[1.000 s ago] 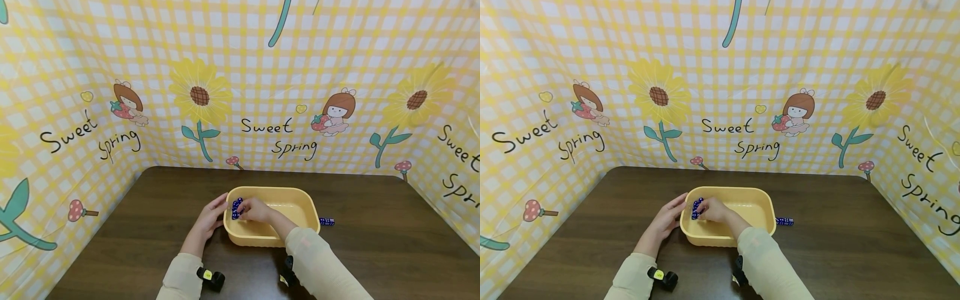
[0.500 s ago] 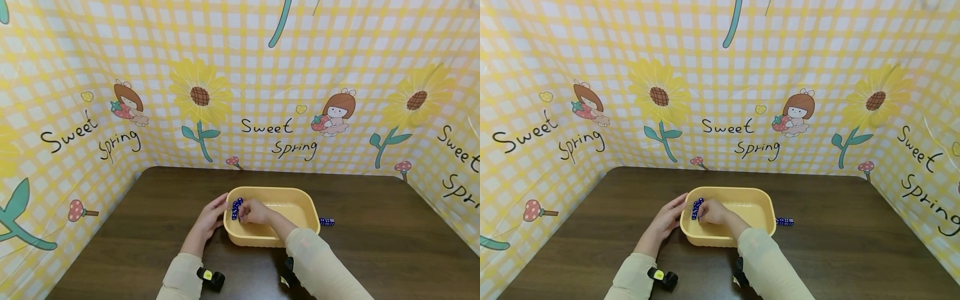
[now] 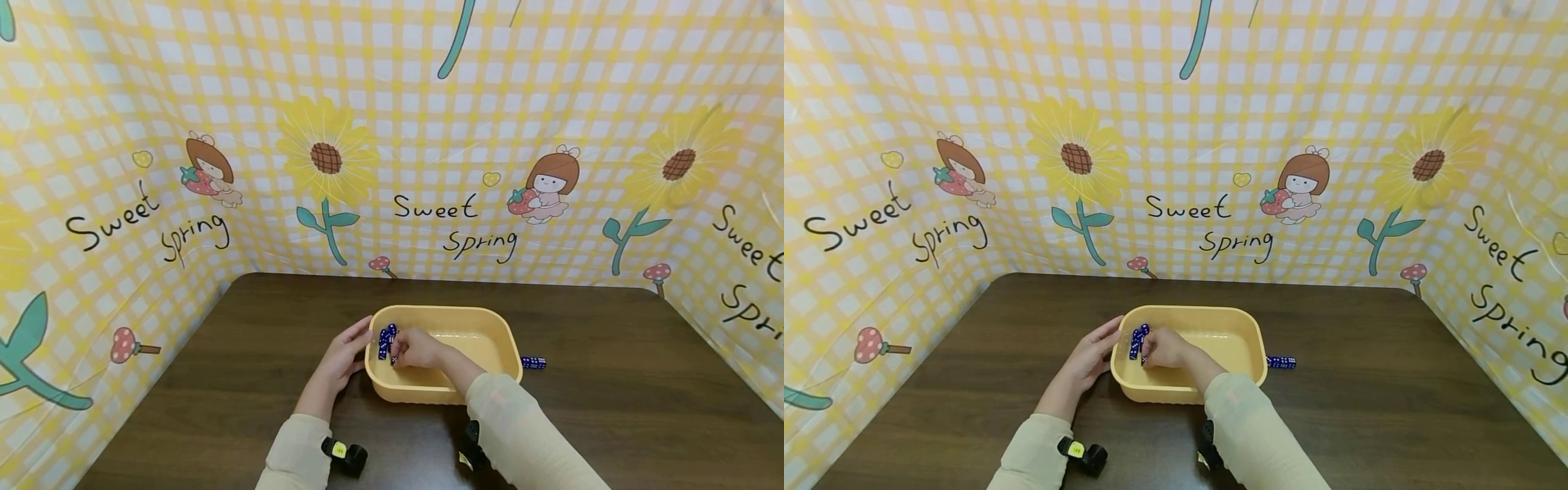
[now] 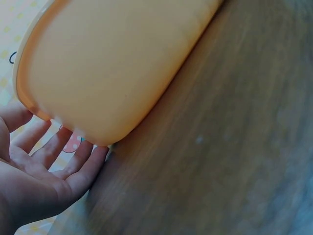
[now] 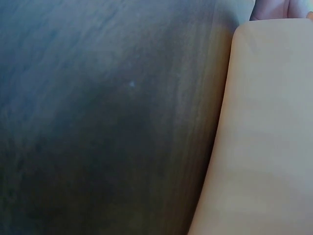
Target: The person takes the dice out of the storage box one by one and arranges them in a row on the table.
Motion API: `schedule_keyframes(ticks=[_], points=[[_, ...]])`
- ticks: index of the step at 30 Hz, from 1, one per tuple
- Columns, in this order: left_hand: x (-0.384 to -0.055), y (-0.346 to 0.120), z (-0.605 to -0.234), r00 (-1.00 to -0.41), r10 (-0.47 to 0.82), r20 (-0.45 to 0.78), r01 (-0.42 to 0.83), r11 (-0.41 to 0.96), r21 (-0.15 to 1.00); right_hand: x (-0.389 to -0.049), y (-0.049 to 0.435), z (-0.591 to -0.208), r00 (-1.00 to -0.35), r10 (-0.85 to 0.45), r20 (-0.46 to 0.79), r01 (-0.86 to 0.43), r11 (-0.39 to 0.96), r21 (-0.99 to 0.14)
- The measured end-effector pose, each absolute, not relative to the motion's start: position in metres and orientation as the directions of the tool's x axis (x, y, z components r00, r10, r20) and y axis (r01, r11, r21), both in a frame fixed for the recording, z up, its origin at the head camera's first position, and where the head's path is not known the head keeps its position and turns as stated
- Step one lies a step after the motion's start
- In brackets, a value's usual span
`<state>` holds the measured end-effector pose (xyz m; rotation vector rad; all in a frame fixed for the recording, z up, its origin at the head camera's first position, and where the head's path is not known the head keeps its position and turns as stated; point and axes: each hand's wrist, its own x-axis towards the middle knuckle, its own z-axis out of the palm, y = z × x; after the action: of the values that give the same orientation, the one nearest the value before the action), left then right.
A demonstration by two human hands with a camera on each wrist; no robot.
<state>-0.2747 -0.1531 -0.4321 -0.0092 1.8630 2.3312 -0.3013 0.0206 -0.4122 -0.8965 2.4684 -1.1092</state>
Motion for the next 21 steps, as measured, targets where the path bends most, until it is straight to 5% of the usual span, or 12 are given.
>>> schedule_keyframes(ticks=[21], points=[[-0.276,-0.153,-0.434,-0.988,0.118,-0.104,-0.126,-0.199,0.972,-0.302,0.032,-0.401,-0.771,-0.637,0.004,-0.423,0.507,-0.751]])
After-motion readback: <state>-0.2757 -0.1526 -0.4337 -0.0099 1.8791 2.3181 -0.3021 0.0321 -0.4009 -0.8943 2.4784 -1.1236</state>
